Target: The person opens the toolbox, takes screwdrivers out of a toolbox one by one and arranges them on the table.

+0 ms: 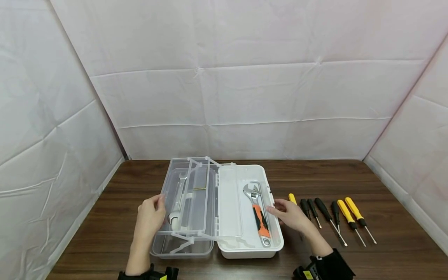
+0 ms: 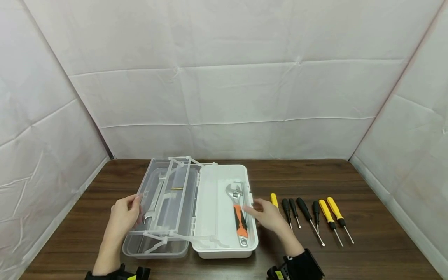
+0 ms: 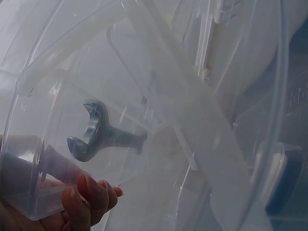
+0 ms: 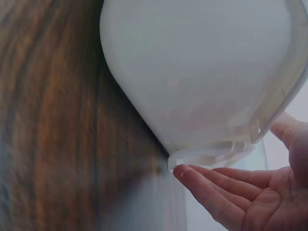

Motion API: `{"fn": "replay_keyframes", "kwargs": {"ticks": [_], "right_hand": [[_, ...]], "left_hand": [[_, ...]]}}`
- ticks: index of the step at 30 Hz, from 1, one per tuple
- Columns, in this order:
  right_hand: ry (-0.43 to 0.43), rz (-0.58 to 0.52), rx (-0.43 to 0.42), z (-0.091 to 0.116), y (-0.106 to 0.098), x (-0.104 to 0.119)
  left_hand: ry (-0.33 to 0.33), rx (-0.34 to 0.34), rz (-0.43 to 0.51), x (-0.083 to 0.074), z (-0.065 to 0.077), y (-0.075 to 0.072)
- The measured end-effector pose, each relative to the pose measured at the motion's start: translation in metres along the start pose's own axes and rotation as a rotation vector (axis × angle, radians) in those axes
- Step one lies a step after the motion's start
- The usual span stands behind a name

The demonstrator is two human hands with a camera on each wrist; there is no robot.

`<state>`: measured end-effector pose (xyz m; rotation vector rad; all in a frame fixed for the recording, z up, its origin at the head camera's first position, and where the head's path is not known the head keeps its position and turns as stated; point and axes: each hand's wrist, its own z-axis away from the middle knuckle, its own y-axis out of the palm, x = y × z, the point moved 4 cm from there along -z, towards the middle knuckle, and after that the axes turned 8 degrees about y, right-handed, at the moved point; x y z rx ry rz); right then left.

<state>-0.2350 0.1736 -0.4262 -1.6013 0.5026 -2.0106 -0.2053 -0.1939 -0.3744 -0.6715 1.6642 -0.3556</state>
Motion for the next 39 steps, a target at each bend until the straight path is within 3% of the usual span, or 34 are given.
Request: {"fn": "replay_keyframes", "kwargs": {"ticks": [18, 27, 32, 35, 39], "right_hand": [[-0.069, -0.051, -0.077, -0.001, 0.008, 0.002], [-0.07, -0.048, -0.109, -0.001, 0.009, -0.001], [-0.062, -0.062, -0.118, 0.001, 0.009, -0.002], [-0.065, -0.074, -0.12, 0.001, 0.009, -0.001], [-0.073, -0.087, -0.13, 0.002, 0.008, -0.002]], "left_hand": [[0.04, 0.054, 0.006, -0.003, -0.002, -0.005], [0.124, 0.131, -0.1, 0.0, -0.001, -0.013], [0.162, 0.187, -0.095, 0.013, 0.001, -0.021], [0.139, 0.202, -0.136, 0.025, 0.002, -0.025], [0.083, 0.286, -0.198, 0.044, 0.007, -0.023]]}}
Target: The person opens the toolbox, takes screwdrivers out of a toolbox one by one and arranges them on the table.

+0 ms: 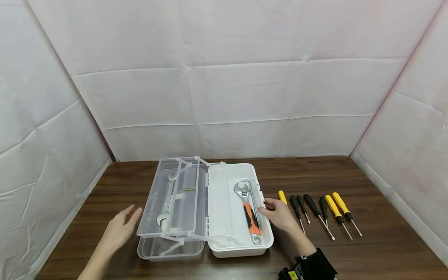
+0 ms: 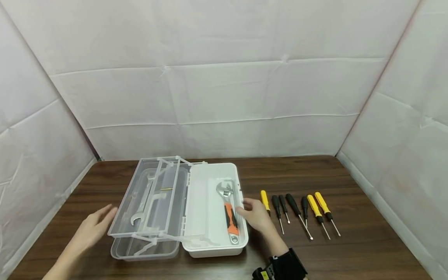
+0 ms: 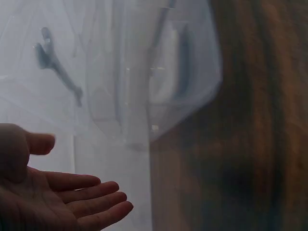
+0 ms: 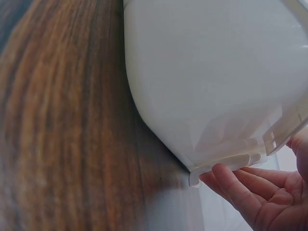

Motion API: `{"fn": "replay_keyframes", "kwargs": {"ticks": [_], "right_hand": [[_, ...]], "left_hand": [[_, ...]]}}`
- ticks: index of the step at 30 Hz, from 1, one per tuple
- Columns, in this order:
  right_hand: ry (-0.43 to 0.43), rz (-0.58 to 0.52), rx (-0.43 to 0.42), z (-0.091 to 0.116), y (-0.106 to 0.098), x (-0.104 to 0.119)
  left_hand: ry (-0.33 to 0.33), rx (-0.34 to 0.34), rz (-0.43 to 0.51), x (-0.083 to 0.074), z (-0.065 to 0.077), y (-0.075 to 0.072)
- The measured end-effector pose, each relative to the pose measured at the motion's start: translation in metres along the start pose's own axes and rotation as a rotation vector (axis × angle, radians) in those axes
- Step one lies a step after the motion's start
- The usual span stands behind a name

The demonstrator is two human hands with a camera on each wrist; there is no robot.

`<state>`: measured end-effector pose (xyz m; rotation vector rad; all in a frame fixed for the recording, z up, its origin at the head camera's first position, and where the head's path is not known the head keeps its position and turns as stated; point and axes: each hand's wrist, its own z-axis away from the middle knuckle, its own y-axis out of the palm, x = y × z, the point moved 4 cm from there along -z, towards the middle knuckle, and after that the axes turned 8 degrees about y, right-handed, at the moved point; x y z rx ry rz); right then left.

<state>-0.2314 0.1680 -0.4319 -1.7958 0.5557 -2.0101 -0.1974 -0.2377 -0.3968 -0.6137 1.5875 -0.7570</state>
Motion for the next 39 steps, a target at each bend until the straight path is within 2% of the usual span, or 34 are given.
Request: {"fn": "replay_keyframes", "kwargs": {"ticks": [4, 11, 13, 16, 21, 24, 31, 35, 39], "right_hand": [[0.008, 0.001, -0.006, -0.001, 0.001, -0.001], [0.018, 0.01, -0.004, -0.001, 0.002, -0.003], [0.022, 0.002, -0.002, -0.001, 0.002, -0.002], [0.024, -0.008, 0.001, 0.0, 0.002, -0.002], [0.026, -0.016, 0.003, 0.001, 0.002, -0.001], [0.032, -0.024, 0.005, 0.0, 0.002, -0.002], [0.04, -0.033, -0.002, -0.002, 0.002, -0.004], [0.036, -0.04, 0.003, -0.002, 0.002, -0.005], [0.033, -0.045, 0.008, -0.002, 0.001, -0.005]], "left_hand": [[0.029, 0.05, -0.018, 0.009, 0.007, 0.011], [0.129, 0.026, 0.04, 0.008, 0.018, 0.029], [0.138, 0.014, 0.067, 0.007, 0.02, 0.032], [0.124, 0.002, 0.16, 0.007, 0.022, 0.036], [0.072, 0.049, 0.379, 0.01, 0.025, 0.039], [0.037, 0.052, 0.42, 0.01, 0.027, 0.038], [0.029, -0.004, 0.349, 0.005, 0.024, 0.033], [0.023, -0.039, 0.26, -0.003, 0.022, 0.026], [0.055, -0.066, 0.166, -0.016, 0.021, 0.013]]}}
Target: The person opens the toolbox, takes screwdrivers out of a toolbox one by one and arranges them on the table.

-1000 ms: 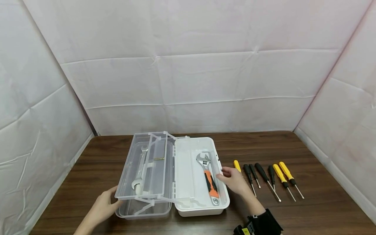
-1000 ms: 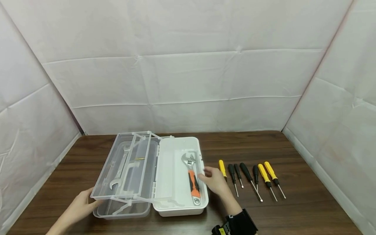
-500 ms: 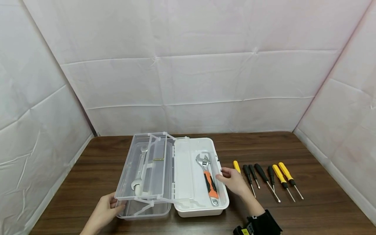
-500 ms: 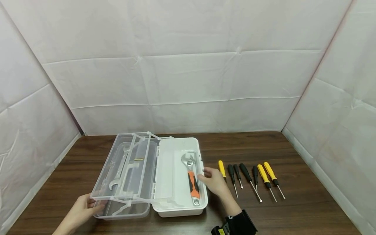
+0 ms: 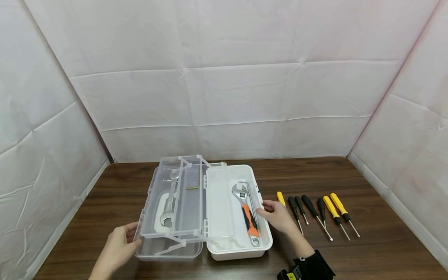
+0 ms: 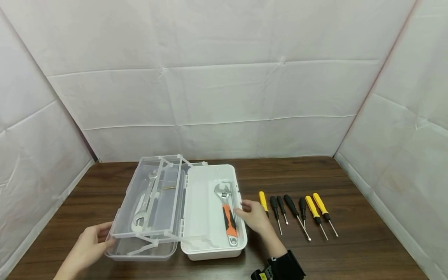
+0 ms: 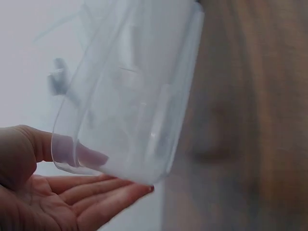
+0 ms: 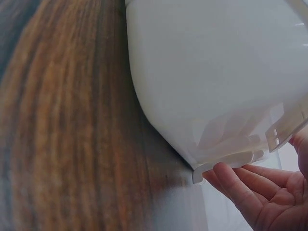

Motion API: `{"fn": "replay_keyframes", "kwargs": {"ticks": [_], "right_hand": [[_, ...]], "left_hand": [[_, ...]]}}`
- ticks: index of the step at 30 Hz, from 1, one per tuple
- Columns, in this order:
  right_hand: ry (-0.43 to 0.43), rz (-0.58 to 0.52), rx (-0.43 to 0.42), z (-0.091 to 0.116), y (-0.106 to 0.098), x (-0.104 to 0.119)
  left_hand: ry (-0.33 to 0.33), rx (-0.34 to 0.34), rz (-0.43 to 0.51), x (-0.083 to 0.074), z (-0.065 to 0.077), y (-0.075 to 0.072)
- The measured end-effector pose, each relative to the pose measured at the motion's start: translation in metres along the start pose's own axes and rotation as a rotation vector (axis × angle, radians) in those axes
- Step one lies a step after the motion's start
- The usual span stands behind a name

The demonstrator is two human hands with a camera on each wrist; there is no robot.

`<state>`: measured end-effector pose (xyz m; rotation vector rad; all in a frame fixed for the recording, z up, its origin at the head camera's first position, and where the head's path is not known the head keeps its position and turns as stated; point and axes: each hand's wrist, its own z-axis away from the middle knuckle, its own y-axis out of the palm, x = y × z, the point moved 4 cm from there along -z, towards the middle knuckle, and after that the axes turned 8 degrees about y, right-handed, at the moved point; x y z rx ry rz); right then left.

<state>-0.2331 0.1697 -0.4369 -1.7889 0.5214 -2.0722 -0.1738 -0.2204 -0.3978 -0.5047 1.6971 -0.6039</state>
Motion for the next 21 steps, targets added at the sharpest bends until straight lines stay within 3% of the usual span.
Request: {"fn": "replay_keyframes", "kwargs": {"ticks": [6, 14, 16, 21], "right_hand": [[-0.007, 0.009, -0.011, 0.0, 0.001, -0.001], [-0.008, 0.019, -0.016, 0.0, 0.001, -0.002], [-0.009, 0.016, -0.014, 0.0, 0.001, -0.002], [-0.023, 0.017, -0.021, 0.0, 0.001, -0.002]], "left_hand": [[0.046, -0.062, -0.134, -0.032, 0.0, -0.013], [0.029, -0.165, -0.266, -0.079, 0.003, -0.017], [0.066, -0.218, -0.301, -0.092, 0.003, -0.016], [0.241, -0.382, -0.353, -0.126, 0.006, -0.007]]}}
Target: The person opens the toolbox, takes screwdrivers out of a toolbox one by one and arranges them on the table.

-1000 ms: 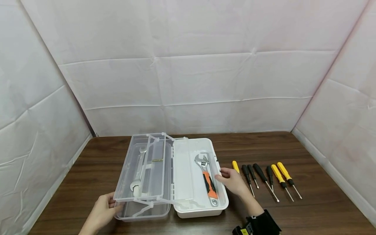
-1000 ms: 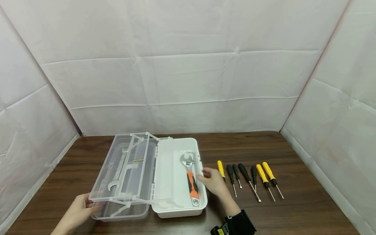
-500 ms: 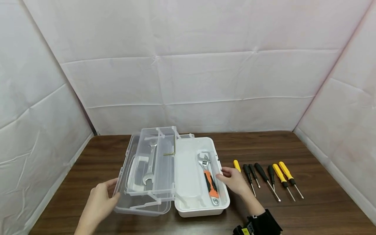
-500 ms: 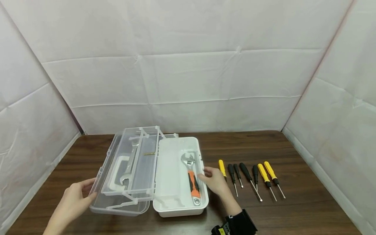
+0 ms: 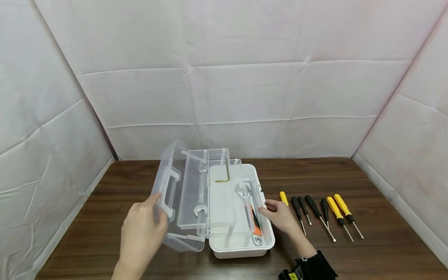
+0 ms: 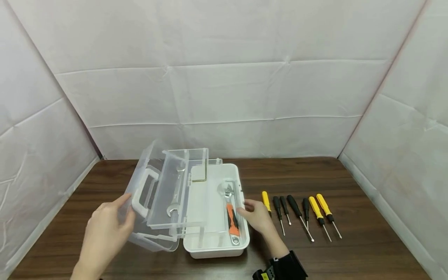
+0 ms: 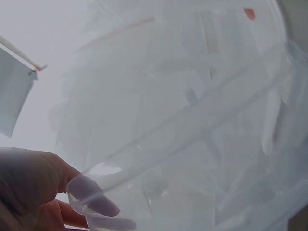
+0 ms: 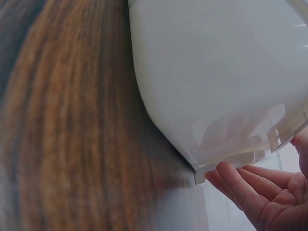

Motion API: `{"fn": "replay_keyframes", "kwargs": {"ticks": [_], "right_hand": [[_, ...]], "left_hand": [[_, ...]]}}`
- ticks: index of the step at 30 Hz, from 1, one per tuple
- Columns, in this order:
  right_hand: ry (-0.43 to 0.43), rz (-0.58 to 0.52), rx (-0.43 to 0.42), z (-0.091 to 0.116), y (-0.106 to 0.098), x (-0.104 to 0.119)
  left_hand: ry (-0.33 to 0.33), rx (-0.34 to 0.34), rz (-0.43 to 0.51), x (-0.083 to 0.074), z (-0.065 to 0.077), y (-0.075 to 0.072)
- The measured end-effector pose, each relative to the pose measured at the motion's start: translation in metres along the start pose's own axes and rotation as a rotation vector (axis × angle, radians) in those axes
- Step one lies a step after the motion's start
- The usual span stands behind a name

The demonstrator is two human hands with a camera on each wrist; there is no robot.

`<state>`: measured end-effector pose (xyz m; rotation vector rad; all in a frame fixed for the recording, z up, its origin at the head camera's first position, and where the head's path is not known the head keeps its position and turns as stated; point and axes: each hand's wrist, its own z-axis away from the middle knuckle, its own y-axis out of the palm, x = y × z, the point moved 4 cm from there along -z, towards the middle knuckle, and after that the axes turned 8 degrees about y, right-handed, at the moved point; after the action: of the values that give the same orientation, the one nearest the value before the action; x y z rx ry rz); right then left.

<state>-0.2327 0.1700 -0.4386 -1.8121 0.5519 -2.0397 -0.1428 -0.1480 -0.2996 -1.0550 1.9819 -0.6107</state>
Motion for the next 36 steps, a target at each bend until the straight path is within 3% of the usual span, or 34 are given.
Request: {"fn": "replay_keyframes", "kwargs": {"ticks": [6, 12, 18, 19, 22, 26, 28, 32, 36], "right_hand": [[0.017, 0.012, 0.004, 0.0, -0.001, 0.001], [0.015, 0.003, -0.022, 0.003, -0.011, 0.004], [-0.15, 0.023, -0.266, 0.014, -0.029, 0.024], [-0.178, -0.007, -0.3, 0.017, -0.031, 0.027], [-0.336, -0.172, -0.35, -0.002, -0.031, 0.004], [-0.471, -0.377, -0.294, -0.032, -0.027, -0.042], [-0.466, -0.456, -0.218, -0.03, -0.024, -0.041], [-0.494, -0.534, -0.026, -0.001, -0.017, -0.002], [-0.491, -0.512, 0.066, 0.04, -0.013, 0.053]], "left_hand": [[0.107, -0.102, 0.027, -0.031, -0.004, 0.005], [0.203, -0.145, -0.019, -0.056, -0.008, 0.015], [0.284, -0.176, -0.085, -0.077, -0.007, 0.029], [0.298, -0.184, -0.096, -0.08, -0.007, 0.031], [0.335, -0.205, -0.125, -0.089, -0.006, 0.037], [0.381, -0.247, -0.148, -0.1, -0.005, 0.046], [0.4, -0.276, -0.144, -0.105, -0.005, 0.051], [0.432, -0.304, -0.152, -0.115, -0.003, 0.062], [0.464, -0.313, -0.154, -0.123, 0.0, 0.072]]}}
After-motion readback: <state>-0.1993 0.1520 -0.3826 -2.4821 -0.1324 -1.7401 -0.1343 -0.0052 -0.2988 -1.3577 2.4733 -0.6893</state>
